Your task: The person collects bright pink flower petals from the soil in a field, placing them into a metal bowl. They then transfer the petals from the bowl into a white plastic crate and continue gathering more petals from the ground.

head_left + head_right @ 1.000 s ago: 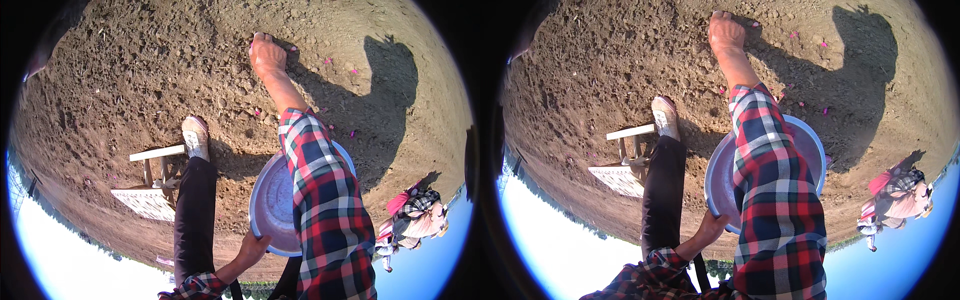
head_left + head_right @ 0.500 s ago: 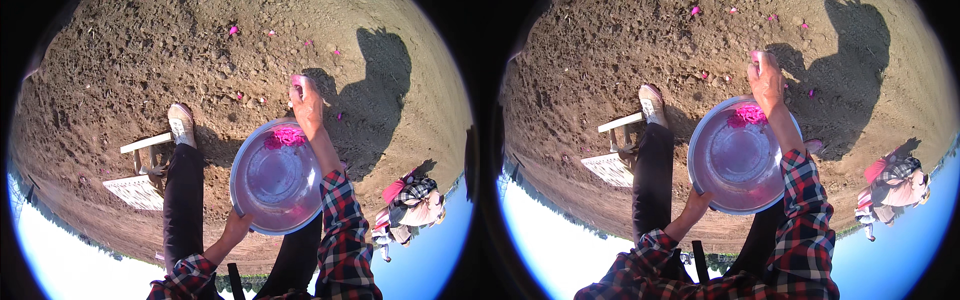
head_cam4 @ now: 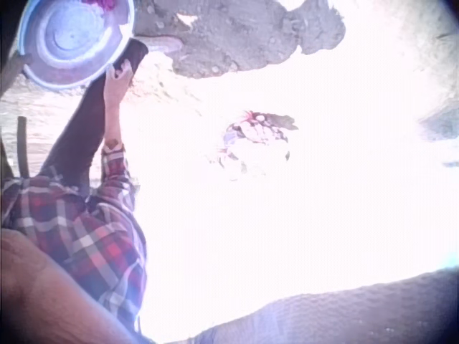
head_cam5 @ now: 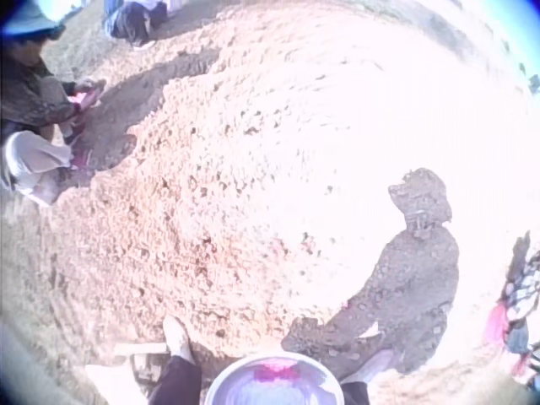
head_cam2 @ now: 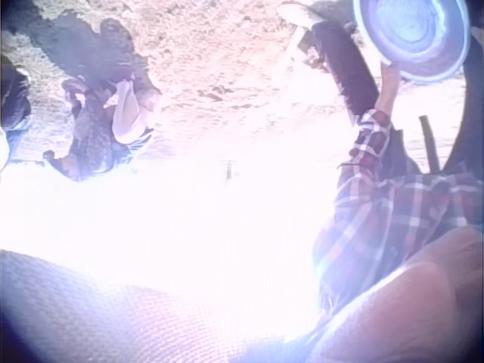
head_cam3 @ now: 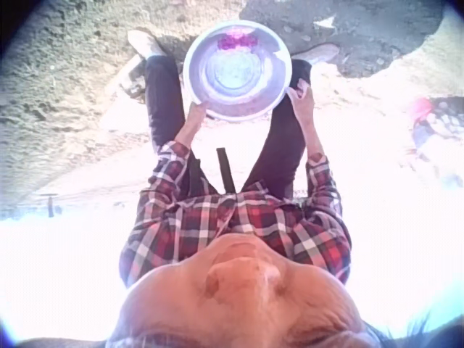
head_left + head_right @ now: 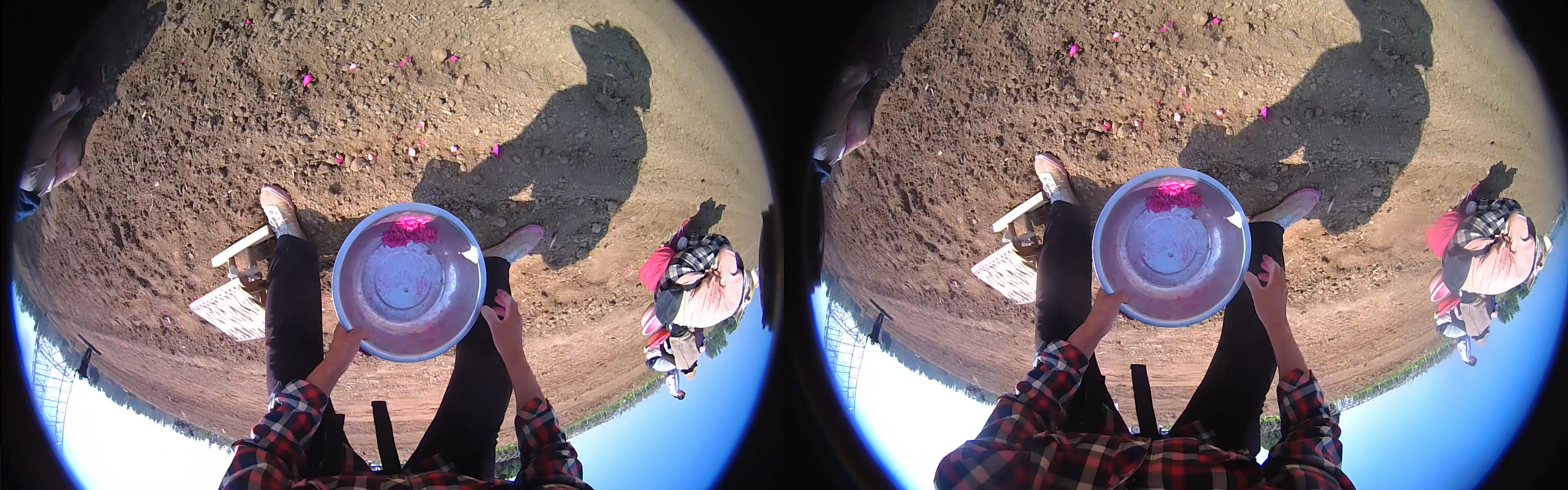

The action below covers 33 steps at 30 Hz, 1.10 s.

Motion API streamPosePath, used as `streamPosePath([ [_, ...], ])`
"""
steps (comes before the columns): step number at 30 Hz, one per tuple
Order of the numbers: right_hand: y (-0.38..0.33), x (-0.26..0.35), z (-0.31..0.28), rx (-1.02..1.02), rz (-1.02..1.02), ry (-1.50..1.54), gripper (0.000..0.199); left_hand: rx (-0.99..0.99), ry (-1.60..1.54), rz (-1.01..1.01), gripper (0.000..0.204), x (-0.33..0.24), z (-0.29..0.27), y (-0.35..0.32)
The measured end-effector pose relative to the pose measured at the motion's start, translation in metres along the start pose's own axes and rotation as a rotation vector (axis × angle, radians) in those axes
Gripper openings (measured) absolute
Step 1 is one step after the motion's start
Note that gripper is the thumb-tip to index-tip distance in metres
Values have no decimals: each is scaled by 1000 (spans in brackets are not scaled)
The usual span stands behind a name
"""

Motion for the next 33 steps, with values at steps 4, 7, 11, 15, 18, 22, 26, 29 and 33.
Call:
streamPosePath([
  [4, 10, -24, 56, 341, 306, 520, 24, 94, 263, 5, 34, -20, -18, 6],
  [7, 2, -20, 92, 406, 324, 523, 15, 162, 473, 93, 41, -56, -39, 28],
  [11, 2, -15, 106, 275, 266, 442, 24, -5, 544, 325, 64, -153, -65, 84],
  [15, 14, -18, 86, 231, 206, 57, 27, -302, 1200, 1013, 63, -276, -38, 136],
  [18, 13, -5, 71, 178, 58, 66, 34, -393, 1359, 1148, 65, -327, -1, 163],
  [22, 9, 12, 61, 194, -72, -70, 37, -588, 1434, 937, 66, -308, 28, 193],
  [26, 6, 17, 57, 197, -136, 55, 41, -455, 1435, 837, 66, -251, 27, 194],
  [29, 6, 13, 59, 234, -151, 305, 50, -300, 1219, 920, 66, -255, 31, 184],
  [33, 4, 9, 54, 220, -215, 431, 53, -376, 1177, 1225, 64, -297, 71, 182],
])
Point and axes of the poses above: each hand's wrist, its own y-axis towards the middle knuckle, its own z-axis out of the palm, x = y × z, the point moved 4 cm from there along y, towards the middle knuckle, and after that the axes turned 13 degrees about -y, right-handed, at the moved point
